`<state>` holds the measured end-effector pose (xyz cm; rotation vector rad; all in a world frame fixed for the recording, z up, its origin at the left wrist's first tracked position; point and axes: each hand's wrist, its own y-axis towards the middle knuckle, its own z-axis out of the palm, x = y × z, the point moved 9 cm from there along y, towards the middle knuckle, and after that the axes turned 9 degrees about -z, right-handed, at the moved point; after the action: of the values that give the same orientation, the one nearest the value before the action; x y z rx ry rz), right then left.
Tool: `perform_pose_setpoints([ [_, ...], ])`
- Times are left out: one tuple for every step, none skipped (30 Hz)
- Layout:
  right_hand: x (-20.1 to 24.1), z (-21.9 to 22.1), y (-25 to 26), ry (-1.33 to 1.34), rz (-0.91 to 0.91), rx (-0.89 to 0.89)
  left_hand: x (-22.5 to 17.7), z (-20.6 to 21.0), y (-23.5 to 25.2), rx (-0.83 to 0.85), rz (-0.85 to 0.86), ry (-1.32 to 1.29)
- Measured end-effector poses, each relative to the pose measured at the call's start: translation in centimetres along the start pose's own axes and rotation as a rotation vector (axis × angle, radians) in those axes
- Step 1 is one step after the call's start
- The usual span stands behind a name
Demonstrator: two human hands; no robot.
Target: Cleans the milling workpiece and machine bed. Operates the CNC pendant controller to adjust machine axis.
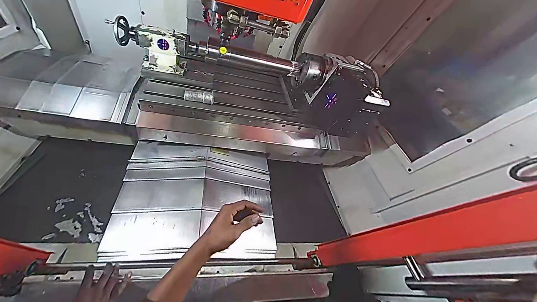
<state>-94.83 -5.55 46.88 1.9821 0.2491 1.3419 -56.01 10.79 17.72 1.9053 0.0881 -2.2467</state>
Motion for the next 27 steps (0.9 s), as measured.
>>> perform_pose_setpoints([
  [0.8, 1.7, -2.1, 0.225, 0.017, 0.076, -1.4, 0.6, 0.5, 0.055, 0.036, -0.065],
  [1.7, 3.5, -4.7, 0.397, 0.058, 0.182, -2.7, 1.4, 0.9, 0.109, 0.068, -0.129],
  [2.5, 5.2, -7.8, 0.510, 0.108, 0.299, -3.9, 2.2, 1.3, 0.158, 0.080, -0.195],
  [2.8, 6.9, -11.0, 0.584, 0.175, 0.401, -4.9, 3.2, 1.8, 0.204, 0.083, -0.253],
  [2.8, 8.8, -14.4, 0.623, 0.256, 0.485, -6.0, 4.2, 2.3, 0.260, 0.086, -0.307],
  [2.6, 10.6, -17.9, 0.652, 0.345, 0.559, -7.0, 5.1, 2.7, 0.316, 0.083, -0.376],
  [2.3, 12.3, -21.3, 0.670, 0.439, 0.634, -7.6, 6.0, 2.9, 0.358, 0.059, -0.454],
  [2.1, 13.9, -24.3, 0.668, 0.522, 0.703, -7.8, 6.7, 2.8, 0.386, 0.018, -0.537],
  [1.8, 15.4, -26.6, 0.641, 0.584, 0.756, -7.6, 7.1, 2.7, 0.384, -0.037, -0.631],
  [1.5, 16.6, -28.2, 0.604, 0.588, 0.803, -7.0, 7.1, 2.4, 0.364, -0.086, -0.731],
  [1.3, 17.5, -29.0, 0.524, 0.495, 0.875, -6.5, 6.8, 2.2, 0.330, -0.110, -0.811],
  [1.2, 18.2, -29.1, 0.399, 0.328, 0.961, -5.7, 6.2, 2.1, 0.265, -0.138, -0.880],
  [1.3, 18.6, -28.9, 0.225, 0.131, 1.029, -5.0, 5.7, 1.9, 0.191, -0.160, -0.945],
  [1.7, 18.7, -28.3, 0.040, -0.075, 1.063, -4.5, 5.2, 1.8, 0.145, -0.158, -0.986],
  [2.1, 18.8, -27.4, -0.118, -0.227, 1.062, -4.1, 4.9, 1.7, 0.119, -0.140, -0.995],
  [2.7, 18.8, -26.2, -0.206, -0.327, 1.027, -3.7, 4.8, 1.7, 0.096, -0.114, -0.984],
  [3.5, 18.8, -24.9, -0.241, -0.411, 0.970, -3.5, 4.6, 1.8, 0.061, -0.096, -0.970],
  [4.3, 18.9, -23.8, -0.244, -0.484, 0.930, -3.5, 4.6, 2.0, 0.017, -0.087, -0.954],
  [5.0, 19.2, -23.0, -0.217, -0.551, 0.916, -3.6, 4.7, 2.2, -0.021, -0.080, -0.946],
  [5.5, 19.6, -22.7, -0.177, -0.608, 0.934, -3.6, 4.9, 2.4, -0.055, -0.076, -0.940],
  [5.6, 20.2, -22.7, -0.150, -0.659, 0.970, -3.5, 5.2, 2.6, -0.082, -0.074, -0.931],
  [5.6, 20.7, -22.9, -0.132, -0.706, 1.000, -3.5, 5.5, 2.8, -0.105, -0.071, -0.919],
  [5.5, 21.2, -22.9, -0.121, -0.758, 1.008, -3.5, 5.7, 3.2, -0.130, -0.065, -0.896],
  [5.3, 21.6, -22.8, -0.112, -0.806, 0.999, -3.5, 5.8, 3.5, -0.158, -0.053, -0.872],
  [5.1, 21.9, -22.6, -0.097, -0.842, 0.985, -3.5, 5.7, 3.8, -0.192, -0.034, -0.838],
  [4.9, 22.2, -22.4, -0.073, -0.872, 0.965, -3.5, 5.7, 4.0, -0.230, -0.018, -0.799],
  [4.5, 22.3, -22.2, -0.041, -0.894, 0.944, -3.5, 5.7, 4.2, -0.265, -0.008, -0.759],
])
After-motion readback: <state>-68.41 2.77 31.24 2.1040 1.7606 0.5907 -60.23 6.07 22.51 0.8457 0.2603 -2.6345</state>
